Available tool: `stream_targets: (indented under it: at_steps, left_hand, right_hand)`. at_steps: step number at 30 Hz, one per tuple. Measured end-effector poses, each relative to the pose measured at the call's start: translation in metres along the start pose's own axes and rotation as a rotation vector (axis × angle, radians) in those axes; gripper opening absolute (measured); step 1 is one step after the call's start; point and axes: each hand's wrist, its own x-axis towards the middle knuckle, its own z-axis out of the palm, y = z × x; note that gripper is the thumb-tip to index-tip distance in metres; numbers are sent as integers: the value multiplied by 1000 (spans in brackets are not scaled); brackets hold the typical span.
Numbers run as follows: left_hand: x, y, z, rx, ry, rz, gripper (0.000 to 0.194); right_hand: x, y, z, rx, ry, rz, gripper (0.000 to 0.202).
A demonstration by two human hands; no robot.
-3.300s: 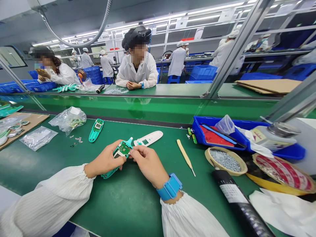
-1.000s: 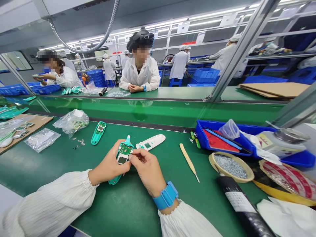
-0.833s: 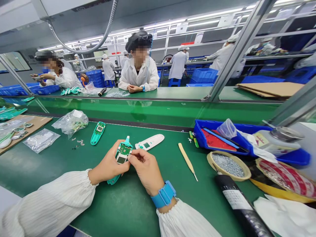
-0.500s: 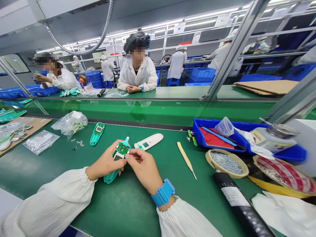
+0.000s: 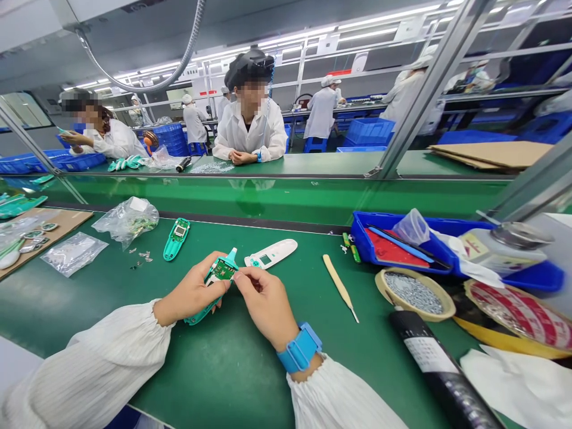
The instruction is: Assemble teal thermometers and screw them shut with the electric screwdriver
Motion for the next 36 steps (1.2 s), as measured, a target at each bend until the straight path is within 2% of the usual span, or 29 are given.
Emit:
stream_targets:
  at_steps: [10,19,27,36]
  left_hand:
    - [-3,2,1,230,61,154,22]
    - [-3,2,3,247,70,178,23]
    - [-2,5,2,218,75,134,19]
    - [-2,1,4,269,75,168,22]
  right_hand:
    - [2,2,-1,40,-32,49,20]
    - [2,2,1,79,-24,54,18]
    - [3,2,0,98,-40,70,21]
    - [6,6,1,119,-24,70,16]
